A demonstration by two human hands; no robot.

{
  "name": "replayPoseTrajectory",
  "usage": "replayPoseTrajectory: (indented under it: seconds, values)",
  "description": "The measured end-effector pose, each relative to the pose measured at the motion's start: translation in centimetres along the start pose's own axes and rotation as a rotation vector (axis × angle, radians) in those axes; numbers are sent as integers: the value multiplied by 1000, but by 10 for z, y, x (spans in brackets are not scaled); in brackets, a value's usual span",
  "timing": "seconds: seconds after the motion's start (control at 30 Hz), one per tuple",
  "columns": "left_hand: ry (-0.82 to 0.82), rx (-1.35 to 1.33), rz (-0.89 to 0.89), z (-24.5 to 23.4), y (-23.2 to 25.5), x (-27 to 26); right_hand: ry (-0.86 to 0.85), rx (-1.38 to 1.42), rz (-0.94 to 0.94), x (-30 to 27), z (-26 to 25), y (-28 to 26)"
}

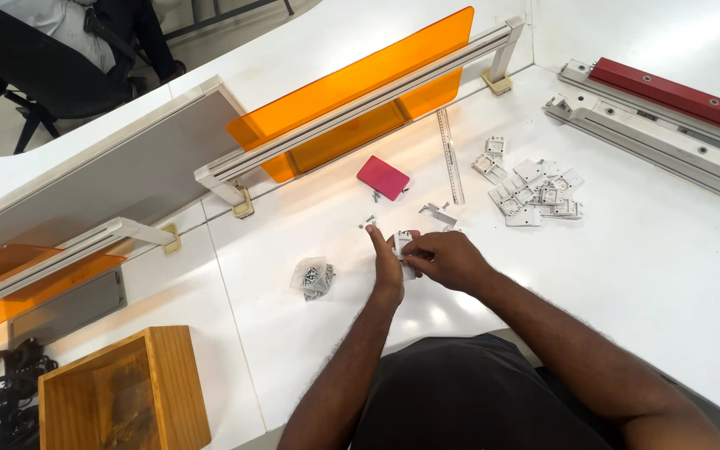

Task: The person picks up and organizes screws from the table, then fits a screw into a small white plastic hardware component by hand.

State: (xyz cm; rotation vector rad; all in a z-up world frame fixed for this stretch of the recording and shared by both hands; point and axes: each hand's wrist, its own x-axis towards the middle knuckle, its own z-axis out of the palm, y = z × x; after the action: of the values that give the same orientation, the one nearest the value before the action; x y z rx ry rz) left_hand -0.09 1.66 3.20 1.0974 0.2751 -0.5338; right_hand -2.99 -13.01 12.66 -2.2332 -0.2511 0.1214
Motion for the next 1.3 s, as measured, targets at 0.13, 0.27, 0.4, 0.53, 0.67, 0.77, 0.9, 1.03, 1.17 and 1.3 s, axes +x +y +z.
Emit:
replayPoseTrajectory:
  seconds: [0.13,0.27,0.4,0.53,0.67,0.77,0.9,1.03,1.17,1.3]
  values:
    - [-8,37,-26,1,6,-3,15,-100,-138,2,-2,1]
    - [0,44,-26,2,5,-3,3,-134,-112,0,-2,-4]
    - [-20,34,-30,2,-6,-4,78,-262,-147,-1,1,-5]
    - [70,56,-76,2,-16,0,29,-413,-19,-3,0,-11]
    - [-57,-74,-1,1,-18,5,91,-170,60,-6,2,-18]
    - [21,-53,-87,5,-7,3,123,-8,58,-7,0,-16]
    - [25,-47,-91,9,0,0,163,43,-89,-10,-1,-10]
    - [4,-45,-81,10,-2,1,118,0,4,-12,-6,-12]
    - [9,-43,-99,12,0,0,62,-41,17,-14,-13,-14]
    - [-1,-35,-85,13,7,-5,78,-124,-187,-15,-14,-10]
